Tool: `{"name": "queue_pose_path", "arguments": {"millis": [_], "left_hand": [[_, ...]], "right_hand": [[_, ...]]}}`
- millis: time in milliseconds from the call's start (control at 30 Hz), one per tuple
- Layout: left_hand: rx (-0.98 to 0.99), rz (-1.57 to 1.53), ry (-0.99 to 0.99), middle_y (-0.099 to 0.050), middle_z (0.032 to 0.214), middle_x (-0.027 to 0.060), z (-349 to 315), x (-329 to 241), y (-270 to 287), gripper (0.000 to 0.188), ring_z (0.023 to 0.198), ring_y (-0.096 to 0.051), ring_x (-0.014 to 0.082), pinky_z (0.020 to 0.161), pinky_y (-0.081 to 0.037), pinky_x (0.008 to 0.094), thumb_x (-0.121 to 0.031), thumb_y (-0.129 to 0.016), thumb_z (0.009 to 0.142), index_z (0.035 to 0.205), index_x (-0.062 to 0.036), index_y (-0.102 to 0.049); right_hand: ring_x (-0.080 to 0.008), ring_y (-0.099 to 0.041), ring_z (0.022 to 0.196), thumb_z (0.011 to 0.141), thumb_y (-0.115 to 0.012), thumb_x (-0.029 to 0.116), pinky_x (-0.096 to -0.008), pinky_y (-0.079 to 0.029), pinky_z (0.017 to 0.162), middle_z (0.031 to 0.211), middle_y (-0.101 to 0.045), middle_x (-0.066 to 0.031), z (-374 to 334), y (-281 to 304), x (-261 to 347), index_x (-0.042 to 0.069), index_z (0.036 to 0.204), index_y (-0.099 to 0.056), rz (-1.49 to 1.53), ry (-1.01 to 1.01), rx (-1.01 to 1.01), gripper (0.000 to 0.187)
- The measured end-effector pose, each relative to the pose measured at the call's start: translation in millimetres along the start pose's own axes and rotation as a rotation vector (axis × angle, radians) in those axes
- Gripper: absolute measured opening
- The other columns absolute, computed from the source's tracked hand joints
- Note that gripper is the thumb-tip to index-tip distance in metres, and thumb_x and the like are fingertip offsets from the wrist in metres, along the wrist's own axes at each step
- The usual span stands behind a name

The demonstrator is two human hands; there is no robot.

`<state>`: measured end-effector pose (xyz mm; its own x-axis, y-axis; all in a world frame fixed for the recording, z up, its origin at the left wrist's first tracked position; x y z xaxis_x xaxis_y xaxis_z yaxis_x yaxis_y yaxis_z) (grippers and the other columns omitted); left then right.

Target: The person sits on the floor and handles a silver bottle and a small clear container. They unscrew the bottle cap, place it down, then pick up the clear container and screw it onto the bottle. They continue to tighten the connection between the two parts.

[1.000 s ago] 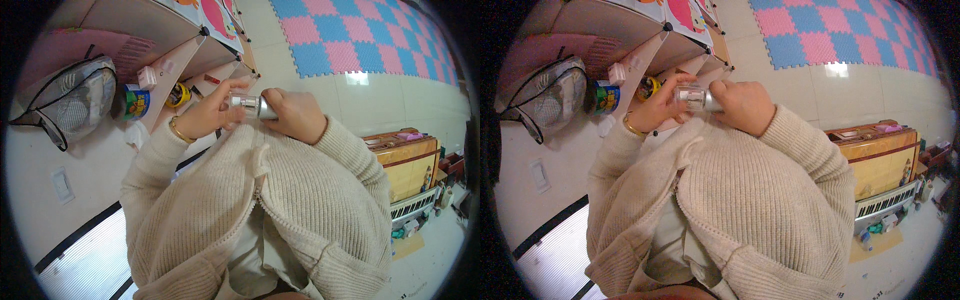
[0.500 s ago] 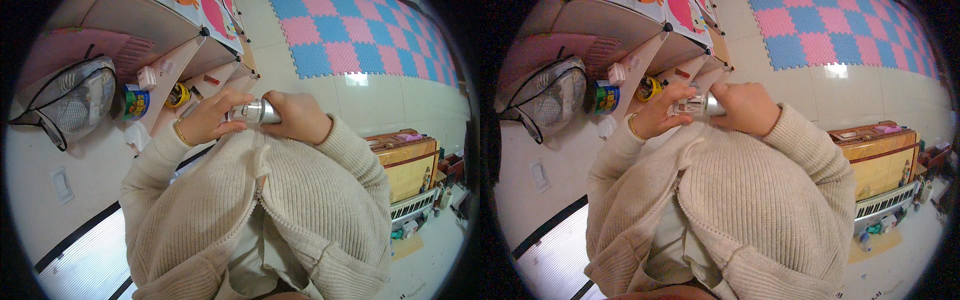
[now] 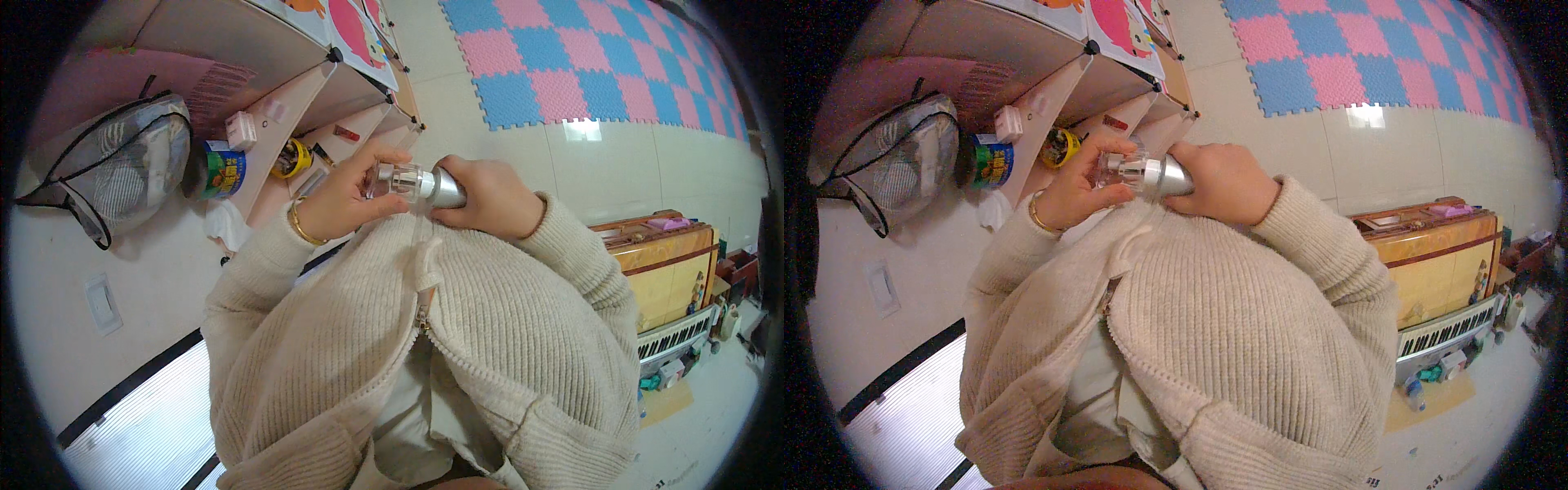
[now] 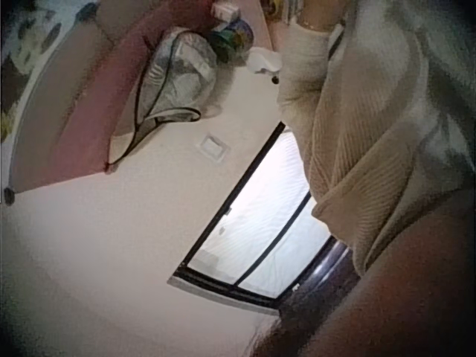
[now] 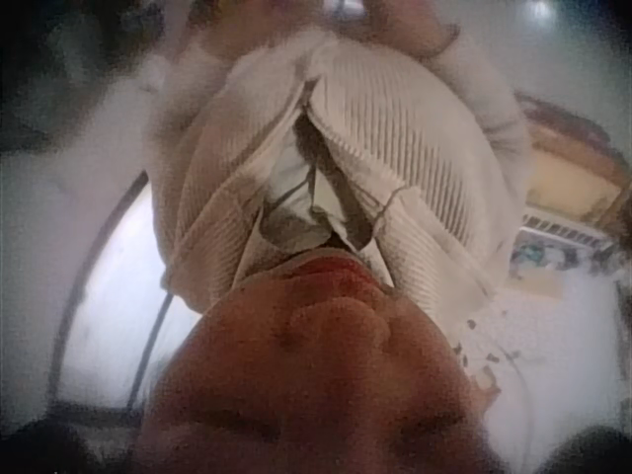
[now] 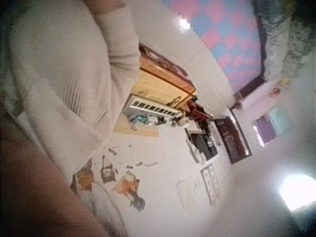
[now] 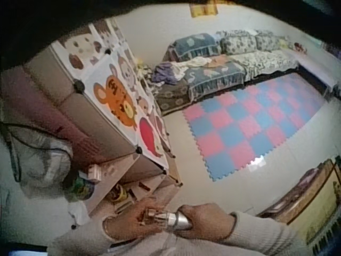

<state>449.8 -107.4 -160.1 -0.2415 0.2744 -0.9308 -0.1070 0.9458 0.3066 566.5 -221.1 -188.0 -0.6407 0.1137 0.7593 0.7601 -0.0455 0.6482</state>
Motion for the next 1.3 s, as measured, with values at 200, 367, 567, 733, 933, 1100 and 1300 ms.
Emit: {"name": "queue_pose_path", "arguments": {"millis": [200, 367, 567, 733, 933, 1100, 1300], "left_hand": [[0.061, -0.144, 0.02, -0.048, 0.113, 0.0041, -1, -1, -1, 0.052, 0.099, -0.049, 0.0108, 0.084, -0.044, 0.026, -0.01, -0.07, 0.078, 0.121, -0.0048, -0.043], [0.035, -0.222, 0.008, -0.047, 0.116, 0.0041, -1, 0, -1, 0.053, 0.103, -0.049, 0.0114, 0.087, -0.043, 0.0271, -0.007, -0.069, 0.078, 0.122, -0.0051, -0.041], [-0.007, -0.203, -0.01, -0.046, 0.118, 0.0044, -2, -1, 1, 0.053, 0.106, -0.047, 0.0117, 0.089, -0.042, 0.0274, -0.005, -0.068, 0.078, 0.122, -0.0056, -0.04], [-0.062, -0.57, 0.137, -0.05, 0.113, 0.0047, -3, 7, 6, 0.044, 0.093, -0.054, 0.0147, 0.077, -0.048, 0.0294, -0.013, -0.063, 0.083, 0.121, -0.0083, -0.04], [-0.007, -1.097, 0.214, -0.055, 0.1, 0.0036, 5, 17, 1, 0.032, 0.074, -0.053, 0.0156, 0.058, -0.044, 0.0281, -0.031, -0.047, 0.092, 0.118, -0.0123, -0.042], [0.061, -1.141, 0.359, -0.056, 0.095, 0.0043, 28, 25, -15, 0.031, 0.069, -0.049, 0.0146, 0.054, -0.039, 0.0256, -0.037, -0.043, 0.094, 0.115, -0.0149, -0.045], [0.361, -1.16, 0.478, -0.056, 0.095, 0.0066, 64, 51, -63, 0.028, 0.066, -0.046, 0.0129, 0.053, -0.038, 0.025, -0.035, -0.042, 0.094, 0.115, -0.0163, -0.047]], "right_hand": [[-0.0344, -0.062, 0.069, 0.067, -0.071, 0.033, -0.044, -0.049, 0.061, 0.074, -0.063, -0.0161, -2, 1, -5, 0.007, 0.099, -0.054, 0.056, -0.007, 0.019, 0.045], [-0.0345, -0.062, 0.068, 0.067, -0.072, 0.033, -0.0437, -0.048, 0.061, 0.074, -0.063, -0.0155, -3, 3, -5, 0.007, 0.097, -0.054, 0.099, 0.017, -0.013, 0.044], [-0.034, -0.062, 0.072, 0.067, -0.073, 0.034, -0.0409, -0.048, 0.063, 0.077, -0.063, -0.016, -5, 1, -9, 0.007, 0.098, -0.056, 0.186, -0.02, 0.01, 0.044], [-0.029, -0.063, 0.077, 0.067, -0.074, 0.03, -0.0362, -0.048, 0.069, 0.085, -0.063, -0.0161, -10, 0, -17, 0.004, 0.104, -0.055, 0.419, -0.033, 0.001, 0.049], [-0.019, -0.057, 0.087, 0.067, -0.076, 0.02, -0.0322, -0.045, 0.079, 0.096, -0.06, -0.0091, -15, -5, -24, 0.003, 0.106, -0.054, 0.603, -0.071, -0.112, 0.048], [-0.019, -0.056, 0.094, 0.066, -0.077, 0.017, -0.0328, -0.044, 0.082, 0.1, -0.059, -0.0085, -46, -16, -35, 0.004, 0.106, -0.054, 0.71, -0.11, -0.275, 0.048], [-0.0216, -0.055, 0.096, 0.066, -0.077, 0.014, -0.033, -0.044, 0.084, 0.099, -0.057, -0.0095, -106, -49, -67, 0.007, 0.106, -0.053, 0.622, -0.325, -0.71, 0.047]]}}
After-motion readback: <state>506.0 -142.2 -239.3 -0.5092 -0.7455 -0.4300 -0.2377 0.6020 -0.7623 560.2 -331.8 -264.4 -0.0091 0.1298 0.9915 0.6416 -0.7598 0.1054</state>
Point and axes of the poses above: each hand's wrist, its own z-axis towards the middle knuckle, its own y-axis out of the back of the hand, x = y × z, the point moved 6 cm from there along z, towards the middle knuckle
